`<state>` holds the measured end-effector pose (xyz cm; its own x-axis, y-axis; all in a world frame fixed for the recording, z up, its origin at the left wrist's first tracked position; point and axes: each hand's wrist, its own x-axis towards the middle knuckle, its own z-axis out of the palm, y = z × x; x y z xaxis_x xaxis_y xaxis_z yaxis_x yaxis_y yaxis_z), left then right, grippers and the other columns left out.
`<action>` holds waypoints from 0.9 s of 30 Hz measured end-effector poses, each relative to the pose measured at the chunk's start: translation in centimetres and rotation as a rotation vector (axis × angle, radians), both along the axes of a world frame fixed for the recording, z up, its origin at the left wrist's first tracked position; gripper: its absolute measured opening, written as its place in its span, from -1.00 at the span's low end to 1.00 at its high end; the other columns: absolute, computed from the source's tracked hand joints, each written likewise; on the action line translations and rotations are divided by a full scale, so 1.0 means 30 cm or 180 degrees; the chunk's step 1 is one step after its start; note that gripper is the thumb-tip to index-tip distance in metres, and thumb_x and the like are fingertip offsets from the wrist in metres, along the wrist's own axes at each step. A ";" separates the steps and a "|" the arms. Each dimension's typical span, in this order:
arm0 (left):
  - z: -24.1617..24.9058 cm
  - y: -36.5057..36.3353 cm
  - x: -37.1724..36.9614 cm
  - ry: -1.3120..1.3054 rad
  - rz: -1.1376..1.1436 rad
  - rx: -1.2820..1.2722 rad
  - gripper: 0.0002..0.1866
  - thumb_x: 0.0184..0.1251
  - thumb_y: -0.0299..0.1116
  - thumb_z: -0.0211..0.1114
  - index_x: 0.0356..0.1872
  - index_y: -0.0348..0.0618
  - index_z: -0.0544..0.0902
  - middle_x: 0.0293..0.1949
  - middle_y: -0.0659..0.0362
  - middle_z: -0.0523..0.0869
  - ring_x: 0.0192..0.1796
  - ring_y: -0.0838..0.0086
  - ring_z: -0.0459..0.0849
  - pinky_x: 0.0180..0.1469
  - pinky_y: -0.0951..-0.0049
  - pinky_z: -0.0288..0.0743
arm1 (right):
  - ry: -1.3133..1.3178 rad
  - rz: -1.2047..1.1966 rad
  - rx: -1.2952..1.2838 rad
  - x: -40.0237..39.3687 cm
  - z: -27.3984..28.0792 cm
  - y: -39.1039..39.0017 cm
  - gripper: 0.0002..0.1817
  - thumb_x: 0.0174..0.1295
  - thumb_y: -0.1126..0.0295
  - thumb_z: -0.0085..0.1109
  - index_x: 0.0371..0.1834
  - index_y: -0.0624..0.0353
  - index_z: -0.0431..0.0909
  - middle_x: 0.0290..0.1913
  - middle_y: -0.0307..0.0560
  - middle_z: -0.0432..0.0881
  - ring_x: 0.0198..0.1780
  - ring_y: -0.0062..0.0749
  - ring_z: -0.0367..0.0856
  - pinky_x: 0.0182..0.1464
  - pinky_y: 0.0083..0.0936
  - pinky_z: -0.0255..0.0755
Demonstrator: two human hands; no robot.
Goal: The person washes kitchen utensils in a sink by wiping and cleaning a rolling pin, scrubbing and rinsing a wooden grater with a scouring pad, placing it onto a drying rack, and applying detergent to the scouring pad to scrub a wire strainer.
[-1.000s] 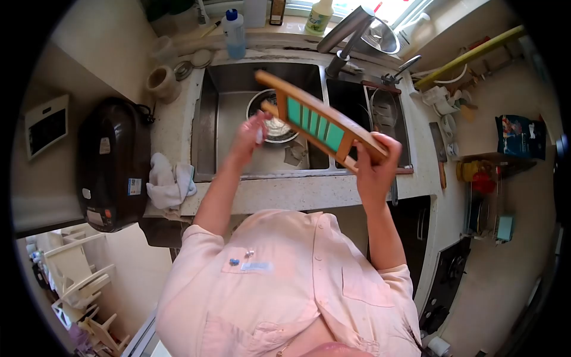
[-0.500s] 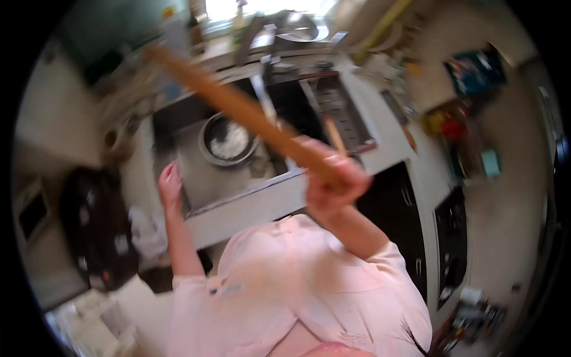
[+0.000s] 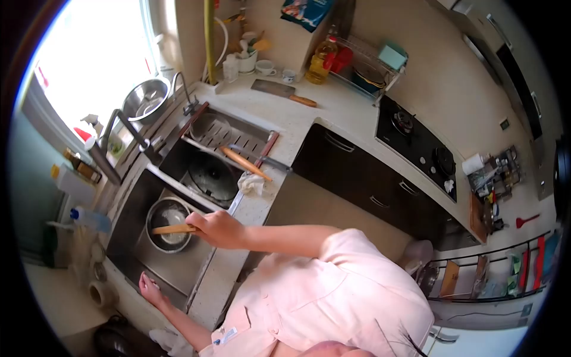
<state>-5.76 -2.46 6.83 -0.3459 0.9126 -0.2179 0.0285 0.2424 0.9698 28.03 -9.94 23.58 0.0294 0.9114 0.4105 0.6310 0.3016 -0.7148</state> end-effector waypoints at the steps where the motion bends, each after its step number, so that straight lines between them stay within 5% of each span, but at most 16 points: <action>1: 0.035 -0.011 0.057 -0.0139 -0.0011 -0.0017 -0.79 0.33 -0.29 0.07 -0.11 -0.11 0.55 -0.60 0.40 0.37 -0.62 0.81 0.23 -0.63 0.76 0.04 | 0.0044 -0.0029 0.0099 0.050 0.048 -0.020 -0.68 0.10 0.48 0.15 -0.13 0.15 0.24 -0.39 0.07 0.57 -0.36 -0.04 0.61 -0.39 -0.37 0.49; 5: 0.088 -0.047 0.230 0.0189 0.0247 0.0599 -0.79 0.33 -0.28 0.09 -0.13 -0.13 0.55 -0.62 0.42 0.34 -0.63 0.78 0.21 -0.63 0.72 0.04 | 0.1266 -0.0046 0.1967 0.189 0.139 -0.079 -0.70 0.15 0.39 0.15 -0.15 0.13 0.25 -0.40 0.00 0.59 -0.38 -0.18 0.64 -0.39 -0.43 0.48; 7: 0.158 -0.081 0.385 0.0446 0.0078 0.0724 -0.80 0.32 -0.29 0.10 -0.15 -0.14 0.57 -0.60 0.41 0.37 -0.62 0.77 0.23 -0.61 0.72 0.06 | 0.0953 -0.0321 -0.0041 0.349 0.129 -0.127 -0.68 0.16 0.34 0.12 -0.12 0.13 0.21 -0.40 0.09 0.59 -0.37 -0.02 0.61 -0.39 -0.31 0.46; 9: 0.234 -0.121 0.578 0.0662 -0.0138 0.0737 -0.80 0.32 -0.30 0.11 -0.18 -0.15 0.59 -0.58 0.40 0.40 -0.59 0.77 0.25 -0.58 0.74 0.08 | 0.0850 -0.0716 0.0058 0.531 0.057 -0.197 -0.67 0.15 0.30 0.14 -0.11 0.12 0.24 -0.42 0.10 0.58 -0.38 -0.07 0.62 -0.41 -0.31 0.45; 11: 0.304 -0.180 0.852 0.0561 -0.0527 0.0669 -0.81 0.30 -0.31 0.13 -0.20 -0.17 0.60 -0.57 0.40 0.42 -0.57 0.79 0.27 -0.54 0.75 0.11 | 0.1163 -0.1512 0.0706 0.741 -0.005 -0.290 -0.71 0.16 0.36 0.14 -0.14 0.16 0.29 -0.46 -0.06 0.51 -0.47 -0.34 0.56 -0.47 -0.38 0.43; 13: 0.304 -0.198 1.074 0.0653 -0.1066 0.0748 -0.80 0.28 -0.31 0.16 -0.21 -0.20 0.61 -0.56 0.41 0.46 -0.55 0.78 0.31 -0.52 0.73 0.16 | 0.2718 -0.1882 0.0487 0.926 0.053 -0.413 -0.76 0.20 0.43 0.10 -0.13 0.13 0.27 -0.32 -0.20 0.44 -0.35 -0.63 0.48 -0.54 -0.75 0.40; 17: 0.395 -0.307 1.578 0.0686 -0.2526 0.0978 -0.82 0.17 -0.39 0.24 -0.23 -0.22 0.62 -0.45 0.24 0.59 -0.45 0.60 0.54 -0.39 0.60 0.41 | 0.2659 -0.2523 0.0724 1.239 0.018 -0.557 -0.73 0.25 0.39 0.03 -0.07 0.17 0.20 -0.17 -0.13 0.45 -0.24 -0.52 0.58 -0.55 -0.78 0.35; 19: 0.500 -0.370 1.783 0.1825 -0.3086 0.2321 -0.75 0.08 -0.38 0.29 -0.18 -0.11 0.60 -0.34 0.20 0.58 -0.41 0.45 0.60 -0.38 0.52 0.47 | 0.3008 -0.2753 0.0556 1.320 0.022 -0.600 -0.72 0.26 0.37 0.03 -0.06 0.15 0.20 -0.16 -0.15 0.45 -0.22 -0.50 0.58 -0.53 -0.76 0.30; 21: 0.551 -0.411 1.923 0.2479 -0.3489 0.2571 -0.66 -0.01 -0.35 0.33 -0.13 -0.01 0.57 -0.23 0.20 0.54 -0.35 0.39 0.61 -0.38 0.49 0.50 | 0.3507 -0.2855 0.0420 1.374 0.038 -0.625 -0.74 0.27 0.36 0.00 -0.07 0.13 0.20 -0.16 -0.14 0.44 -0.26 -0.54 0.58 -0.54 -0.76 0.31; 27: 0.473 -0.288 2.185 0.2517 -0.3270 0.4824 -0.65 -0.05 -0.36 0.32 -0.14 0.00 0.56 -0.14 0.26 0.52 -0.38 0.50 0.58 -0.45 0.53 0.48 | 0.4579 -0.2510 -0.0098 1.510 0.034 -0.657 -0.70 0.25 0.35 0.03 -0.03 0.11 0.21 -0.11 -0.07 0.48 -0.19 -0.37 0.57 -0.50 -0.65 0.32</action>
<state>59.79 -11.09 21.02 0.7185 0.0566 0.6932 0.0433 -0.9984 0.0366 73.34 -29.64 24.58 0.7818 0.4938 -0.3806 -0.5367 0.2223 -0.8140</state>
